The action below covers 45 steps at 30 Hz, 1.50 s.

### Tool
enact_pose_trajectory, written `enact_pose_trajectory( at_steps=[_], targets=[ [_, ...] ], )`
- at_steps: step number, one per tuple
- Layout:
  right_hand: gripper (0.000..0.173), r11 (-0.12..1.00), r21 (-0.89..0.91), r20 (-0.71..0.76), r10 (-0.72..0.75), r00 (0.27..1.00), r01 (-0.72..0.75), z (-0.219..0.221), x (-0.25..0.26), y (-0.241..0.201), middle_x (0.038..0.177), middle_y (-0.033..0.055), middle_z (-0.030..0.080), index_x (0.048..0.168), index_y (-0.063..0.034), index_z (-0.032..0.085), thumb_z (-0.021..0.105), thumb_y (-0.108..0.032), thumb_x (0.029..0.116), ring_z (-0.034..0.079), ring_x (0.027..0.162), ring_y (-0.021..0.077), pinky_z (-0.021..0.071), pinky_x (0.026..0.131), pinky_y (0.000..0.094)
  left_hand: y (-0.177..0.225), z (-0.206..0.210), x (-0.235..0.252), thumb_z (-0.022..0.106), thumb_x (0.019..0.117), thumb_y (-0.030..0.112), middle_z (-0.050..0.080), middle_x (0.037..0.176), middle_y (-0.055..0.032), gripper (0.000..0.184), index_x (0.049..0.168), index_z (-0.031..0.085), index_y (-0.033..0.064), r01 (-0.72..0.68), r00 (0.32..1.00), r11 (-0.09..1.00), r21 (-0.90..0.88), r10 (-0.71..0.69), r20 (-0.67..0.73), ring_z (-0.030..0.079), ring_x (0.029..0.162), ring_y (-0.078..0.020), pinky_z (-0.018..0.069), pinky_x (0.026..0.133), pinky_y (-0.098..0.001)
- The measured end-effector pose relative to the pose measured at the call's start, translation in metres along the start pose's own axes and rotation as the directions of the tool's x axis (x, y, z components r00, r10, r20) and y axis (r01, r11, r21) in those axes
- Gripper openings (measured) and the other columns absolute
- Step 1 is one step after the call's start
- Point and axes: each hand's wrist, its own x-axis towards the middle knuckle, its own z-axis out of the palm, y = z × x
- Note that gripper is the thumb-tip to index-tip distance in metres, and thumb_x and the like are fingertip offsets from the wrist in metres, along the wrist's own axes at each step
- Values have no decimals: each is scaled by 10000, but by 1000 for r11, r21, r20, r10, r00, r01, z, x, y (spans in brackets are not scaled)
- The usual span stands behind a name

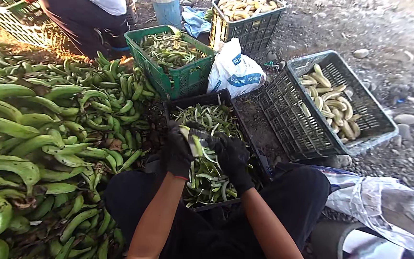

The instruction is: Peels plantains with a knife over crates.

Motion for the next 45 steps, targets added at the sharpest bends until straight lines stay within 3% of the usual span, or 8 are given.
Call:
enact_pose_trajectory(
  at_steps=[10, 15, 19, 22, 25, 35, 41, 45],
  targets=[
    [475, 998, -50, -45, -25, 999, 23, -11, 5, 5, 1219, 174, 690, 1374, -304, 670, 615, -502, 945, 623, 1154, 399, 460, 946, 631, -1, 5, 15, 201, 1106, 333, 670, 956, -48, 490, 1369, 460, 12, -246, 958, 921, 301, 184, 220, 677, 782, -110, 605, 691, -314],
    [451, 981, 54, 184, 174, 967, -187, -29, 17, -4, 1254, 112, 696, 1385, -284, 656, 482, -495, 1027, 608, 1206, 344, 475, 945, 603, -8, 7, 16, 227, 1114, 250, 591, 1220, -145, 493, 1370, 459, -102, -426, 903, 690, 584, 284, 323, 582, 1075, -50, 488, 980, -246],
    [475, 951, 186, 313, 180, 933, -246, -25, 31, 9, 1065, 120, 725, 1153, -121, 714, 379, -451, 1080, 676, 1047, 293, 494, 900, 582, 3, 25, -21, 291, 1094, 181, 575, 1293, -367, 487, 1389, 478, -159, -503, 864, 208, 839, 139, 483, 591, 1215, -408, 430, 1072, -522],
    [419, 934, 270, 290, 152, 945, -233, -30, 31, 11, 1037, 110, 721, 1136, -92, 712, 431, -398, 1077, 676, 1004, 256, 515, 886, 528, -1, 25, -13, 275, 1109, 192, 564, 1353, -241, 479, 1455, 415, -108, -424, 906, 546, 723, 241, 349, 567, 1219, -210, 440, 1068, -332],
    [400, 991, 135, 99, -2, 995, -11, -22, 9, 21, 1151, 114, 730, 1268, -189, 732, 614, -444, 983, 669, 1097, 288, 515, 956, 547, 2, 4, 4, 245, 1115, 263, 656, 915, -19, 362, 1221, 528, 63, -75, 978, 986, 148, 44, 206, 655, 772, -81, 593, 673, -277],
    [499, 984, -59, 138, -161, 977, 170, -23, -1, 20, 1191, 239, 684, 1322, -222, 706, 581, -517, 940, 625, 1116, 483, 465, 880, 692, -3, -9, 6, 360, 1094, 459, 612, 864, -60, 473, 1199, 586, 58, 97, 995, 946, 309, -98, -11, 602, 710, -140, 545, 652, -327],
    [476, 964, 223, 410, 40, 911, -143, -20, 32, 10, 1159, 156, 704, 1299, -75, 665, 340, -367, 1112, 656, 1089, 276, 491, 967, 519, 20, 23, -22, 389, 1094, 155, 641, 1170, -280, 389, 1381, 511, -77, -362, 929, 339, 868, 47, 368, 663, 1028, -374, 521, 912, -548],
    [463, 946, 266, 313, 95, 945, -183, -20, 36, 17, 1024, 126, 677, 1217, -66, 659, 354, -394, 1099, 632, 985, 241, 485, 887, 489, 4, 13, -11, 229, 1109, 289, 671, 789, -74, 487, 1271, 584, -3, -134, 949, 873, 469, -24, 316, 646, 663, -138, 572, 657, -313]
  ],
)
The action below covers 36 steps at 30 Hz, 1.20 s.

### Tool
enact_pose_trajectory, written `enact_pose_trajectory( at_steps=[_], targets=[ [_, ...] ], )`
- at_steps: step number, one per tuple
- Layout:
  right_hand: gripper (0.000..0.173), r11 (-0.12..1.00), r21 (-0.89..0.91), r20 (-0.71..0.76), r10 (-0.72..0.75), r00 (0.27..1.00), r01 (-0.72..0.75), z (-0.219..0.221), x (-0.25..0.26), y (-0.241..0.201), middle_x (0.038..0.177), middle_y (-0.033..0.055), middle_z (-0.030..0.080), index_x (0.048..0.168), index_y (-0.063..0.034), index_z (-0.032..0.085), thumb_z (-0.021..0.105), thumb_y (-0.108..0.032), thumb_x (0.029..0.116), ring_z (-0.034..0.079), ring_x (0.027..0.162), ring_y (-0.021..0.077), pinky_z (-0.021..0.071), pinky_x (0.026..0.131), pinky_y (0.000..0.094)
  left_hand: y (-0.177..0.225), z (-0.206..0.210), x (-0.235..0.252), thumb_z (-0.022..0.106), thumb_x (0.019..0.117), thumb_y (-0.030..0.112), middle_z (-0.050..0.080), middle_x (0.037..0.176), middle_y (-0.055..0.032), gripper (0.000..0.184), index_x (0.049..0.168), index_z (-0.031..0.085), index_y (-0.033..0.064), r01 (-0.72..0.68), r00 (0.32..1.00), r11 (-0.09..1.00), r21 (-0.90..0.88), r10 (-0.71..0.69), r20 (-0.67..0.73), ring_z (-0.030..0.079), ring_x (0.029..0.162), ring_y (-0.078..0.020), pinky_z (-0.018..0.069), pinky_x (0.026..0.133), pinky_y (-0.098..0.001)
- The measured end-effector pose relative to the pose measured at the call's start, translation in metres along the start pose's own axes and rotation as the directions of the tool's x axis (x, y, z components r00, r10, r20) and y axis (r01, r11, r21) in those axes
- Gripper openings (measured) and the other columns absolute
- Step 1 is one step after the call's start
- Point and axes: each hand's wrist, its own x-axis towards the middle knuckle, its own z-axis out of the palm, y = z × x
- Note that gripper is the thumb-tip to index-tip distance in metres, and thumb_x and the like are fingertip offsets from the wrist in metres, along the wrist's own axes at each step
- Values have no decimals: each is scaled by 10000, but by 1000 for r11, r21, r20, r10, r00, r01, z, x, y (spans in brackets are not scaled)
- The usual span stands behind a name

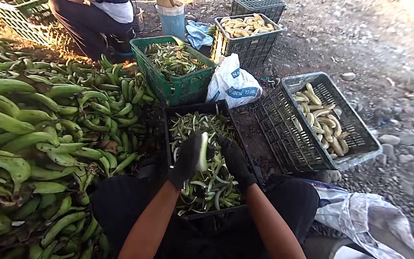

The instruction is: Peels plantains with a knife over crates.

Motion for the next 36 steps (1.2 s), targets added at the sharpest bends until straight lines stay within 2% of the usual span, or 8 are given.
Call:
enact_pose_trajectory(
  at_steps=[3, 9, 15, 22, 28, 31, 33, 36],
  targets=[
    [621, 979, -112, -14, -174, 985, 171, -5, -10, 23, 1162, 124, 707, 1306, -113, 668, 415, -591, 1002, 650, 1111, 284, 502, 960, 551, -2, -18, 8, 173, 1054, 588, 643, 678, -18, 669, 1015, 659, 129, 134, 991, 864, -485, -128, 46, 615, 564, -107, 557, 540, -273],
    [503, 797, -378, 44, -493, 869, 471, -19, -37, 19, 1180, 220, 685, 1292, -197, 725, 619, -491, 897, 617, 1109, 485, 433, 886, 702, 3, -25, 3, 326, 1082, 483, 573, 659, 31, 481, 1107, 655, 132, 239, 970, 880, -410, -234, 62, 534, 503, -42, 486, 476, -185],
    [546, 957, -261, 2, -126, 992, 123, -2, -16, 12, 1109, 189, 711, 1269, -172, 723, 478, -566, 980, 656, 1055, 401, 494, 853, 637, -10, -5, 4, 336, 1099, 456, 688, 980, -60, 492, 1227, 646, 97, 49, 988, 998, -27, -52, -145, 648, 818, -132, 565, 746, -347],
    [596, 992, -35, -1, 124, 992, -123, -41, 8, 29, 1057, 162, 683, 1248, -117, 648, 386, -612, 1044, 653, 975, 310, 508, 831, 586, -4, -29, 3, 380, 1097, 419, 705, 1003, -93, 460, 1274, 655, 95, 56, 971, 959, 277, 13, -239, 671, 808, -179, 581, 748, -401],
    [452, 987, 9, -189, 158, 969, -159, -87, -17, 36, 1140, 172, 680, 1314, -100, 625, 408, -425, 1087, 647, 1009, 330, 482, 863, 601, -18, -46, -11, 543, 1024, 493, 671, 1013, -227, 520, 1186, 643, 10, 205, 951, 451, 869, -302, -68, 655, 973, -390, 491, 883, -625],
    [526, 899, 438, -219, 97, 971, 9, -93, -31, 51, 1296, 22, 655, 1389, -162, 555, 355, -521, 1061, 682, 959, 176, 589, 773, 441, -45, -35, -24, 505, 1025, 520, 643, 1160, -283, 579, 1155, 655, -24, 97, 744, 163, 982, -668, 37, 598, 1148, -462, 434, 965, -686],
    [551, 744, 647, -248, 2, 969, 164, -103, -42, 51, 1102, -21, 718, 1324, -190, 581, 430, -623, 1020, 712, 873, 161, 627, 696, 425, -45, -21, -23, 490, 1040, 501, 637, 1160, -298, 585, 1139, 654, -51, 63, 722, 219, 974, -684, 108, 594, 1155, -466, 430, 976, -676],
    [507, 504, 758, -353, -217, 910, 414, -116, -63, 42, 943, 13, 757, 1174, -196, 644, 559, -645, 956, 748, 818, 212, 649, 670, 448, -20, 29, -1, 516, 1052, 419, 667, 986, -222, 480, 1084, 661, -38, 124, 957, 662, 739, -276, 87, 654, 938, -347, 515, 868, -545]
  ],
)
